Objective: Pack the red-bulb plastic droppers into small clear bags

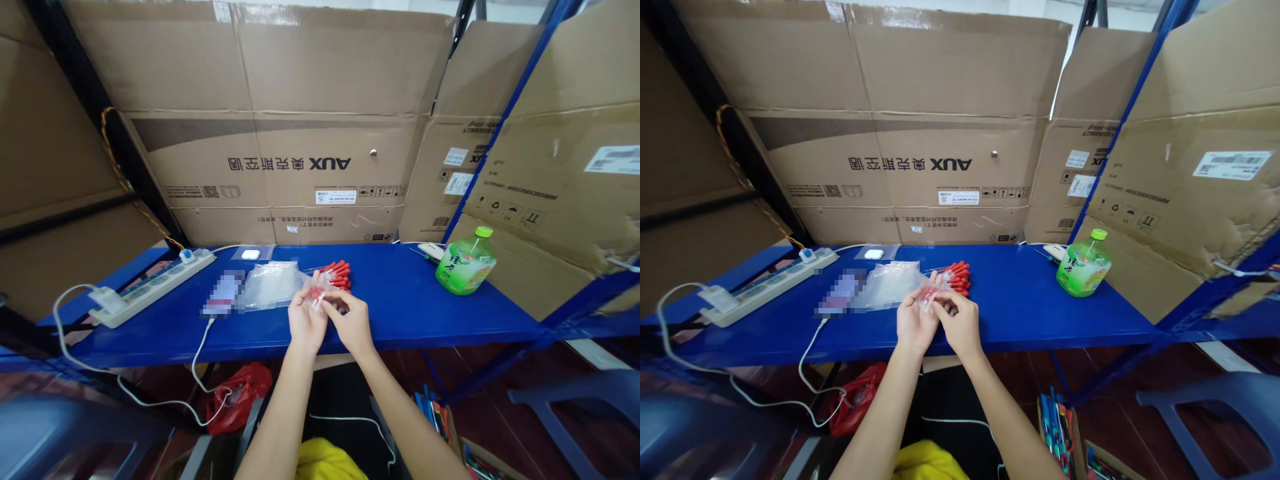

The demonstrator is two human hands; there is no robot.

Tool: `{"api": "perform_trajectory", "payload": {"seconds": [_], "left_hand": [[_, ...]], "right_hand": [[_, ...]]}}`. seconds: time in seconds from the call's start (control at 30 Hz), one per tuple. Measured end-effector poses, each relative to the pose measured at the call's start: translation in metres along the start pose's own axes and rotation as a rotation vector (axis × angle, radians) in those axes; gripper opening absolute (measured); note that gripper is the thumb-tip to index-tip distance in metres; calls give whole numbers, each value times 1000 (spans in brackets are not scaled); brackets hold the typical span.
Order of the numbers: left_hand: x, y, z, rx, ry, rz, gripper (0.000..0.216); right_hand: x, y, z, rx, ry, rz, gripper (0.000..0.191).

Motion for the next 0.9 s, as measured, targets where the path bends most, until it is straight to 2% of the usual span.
{"api": "perform_trajectory", "payload": {"seconds": [0.1, 0.23, 0.4, 0.57, 0.7, 0.9], "left_hand": [[0, 1, 1, 21, 2, -32, 65], [3, -3, 3, 7, 12, -51, 65], [3, -3, 4, 3, 57, -52, 60], [1, -1, 4, -42, 81, -92, 54], [-1, 1, 8, -73, 160, -108, 48], [4, 13, 13, -58, 109, -86, 51]], "right_hand": [[0, 6, 2, 57, 41, -40, 10], [-2, 5, 3, 60, 72, -4, 9], [-1, -3, 4, 13, 55, 38, 13], [-4, -5, 5, -15, 100, 116, 13], [0, -3, 4, -16, 15, 56, 19], [-8, -4, -7, -60, -86, -5, 18]]}}
Point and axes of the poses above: each hand's wrist, its own z-axis away from the middle knuckle, its own x-axis out of the palm, y = z × x, the point moved 6 cm from there along -z, towards the middle knuckle, and after that the axes turned 15 degrees about -x, right-handed, at the moved point
